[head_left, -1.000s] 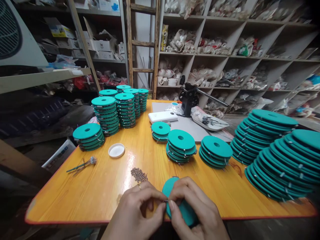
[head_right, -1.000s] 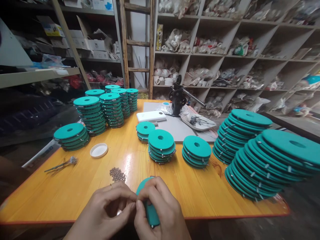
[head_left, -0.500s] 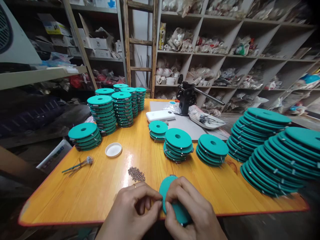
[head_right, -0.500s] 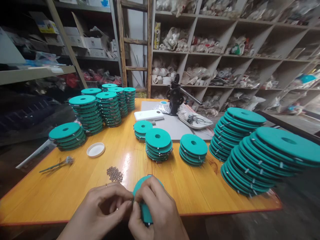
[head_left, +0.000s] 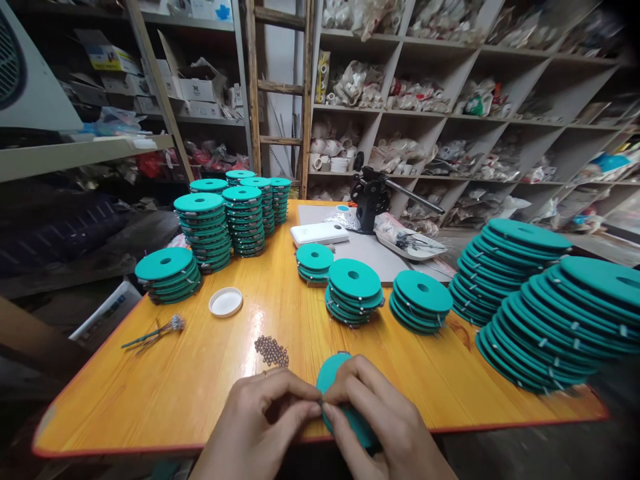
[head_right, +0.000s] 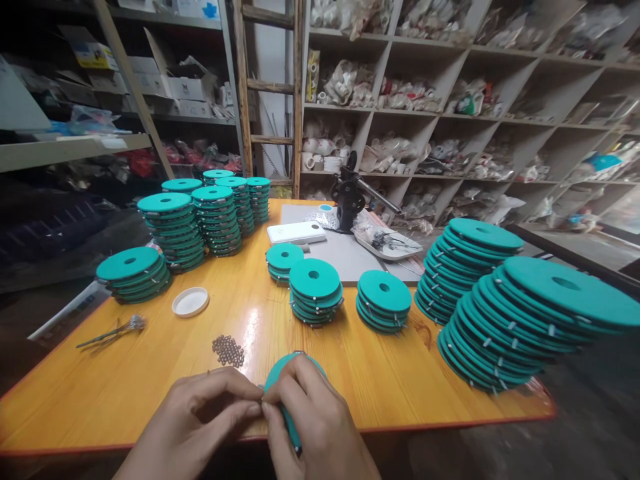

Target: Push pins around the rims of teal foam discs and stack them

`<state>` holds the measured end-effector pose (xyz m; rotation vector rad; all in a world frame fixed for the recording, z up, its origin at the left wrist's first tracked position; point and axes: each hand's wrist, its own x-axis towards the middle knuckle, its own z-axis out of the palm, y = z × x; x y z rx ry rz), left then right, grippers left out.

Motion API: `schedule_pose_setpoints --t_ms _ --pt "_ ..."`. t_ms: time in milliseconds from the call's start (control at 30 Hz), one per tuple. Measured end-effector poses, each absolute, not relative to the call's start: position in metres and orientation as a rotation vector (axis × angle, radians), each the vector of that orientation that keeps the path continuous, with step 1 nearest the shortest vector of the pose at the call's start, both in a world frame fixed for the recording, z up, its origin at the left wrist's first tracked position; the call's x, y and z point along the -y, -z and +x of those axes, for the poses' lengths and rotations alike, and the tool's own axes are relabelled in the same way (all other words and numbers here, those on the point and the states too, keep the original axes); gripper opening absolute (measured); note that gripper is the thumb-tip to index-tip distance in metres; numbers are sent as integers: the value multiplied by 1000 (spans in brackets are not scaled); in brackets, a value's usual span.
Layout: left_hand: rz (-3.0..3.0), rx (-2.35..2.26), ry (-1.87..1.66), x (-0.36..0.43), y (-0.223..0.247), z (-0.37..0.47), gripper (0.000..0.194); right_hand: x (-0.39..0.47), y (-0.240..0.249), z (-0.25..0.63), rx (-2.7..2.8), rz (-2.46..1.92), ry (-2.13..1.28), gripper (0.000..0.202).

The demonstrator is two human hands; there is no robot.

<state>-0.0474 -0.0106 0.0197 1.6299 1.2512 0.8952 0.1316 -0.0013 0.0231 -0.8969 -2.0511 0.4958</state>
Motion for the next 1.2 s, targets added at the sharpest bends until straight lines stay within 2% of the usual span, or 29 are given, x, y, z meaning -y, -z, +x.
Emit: schedule_pose_setpoints --t_ms 233,467,600,633,700,733,900,1067,1200 --pt "1614 -1265 -891 14 -22 -48 14 3 -24 137 2071 -852 -494 23" --pt "1760 -1276 -869 17 -27 -49 19 8 -10 130 1932 -815 -256 19" --pt "1877 -1260 -817 18 -31 -52 19 15 -9 144 2047 -900 -119 18" --pt "1894 -1239 -816 18 -32 -54 18 17 -8 151 2113 -955 -56 29" --pt "1933 -1175 -830 18 -35 -56 16 21 -2 165 2202 -1098 55 67" --pt "1959 -1135 -836 18 -37 -57 15 22 2 171 2202 -1151 89 75" --pt "2108 -895 -785 14 -40 -56 18 29 14 177 2026 -1223 -36 64" --pt "2462 -796 -910 11 -35 -44 11 33 -8 168 1889 -1355 -377 76" --pt "2572 -855 -984 7 -42 -34 18 30 -24 170 2015 -1228 -289 74"
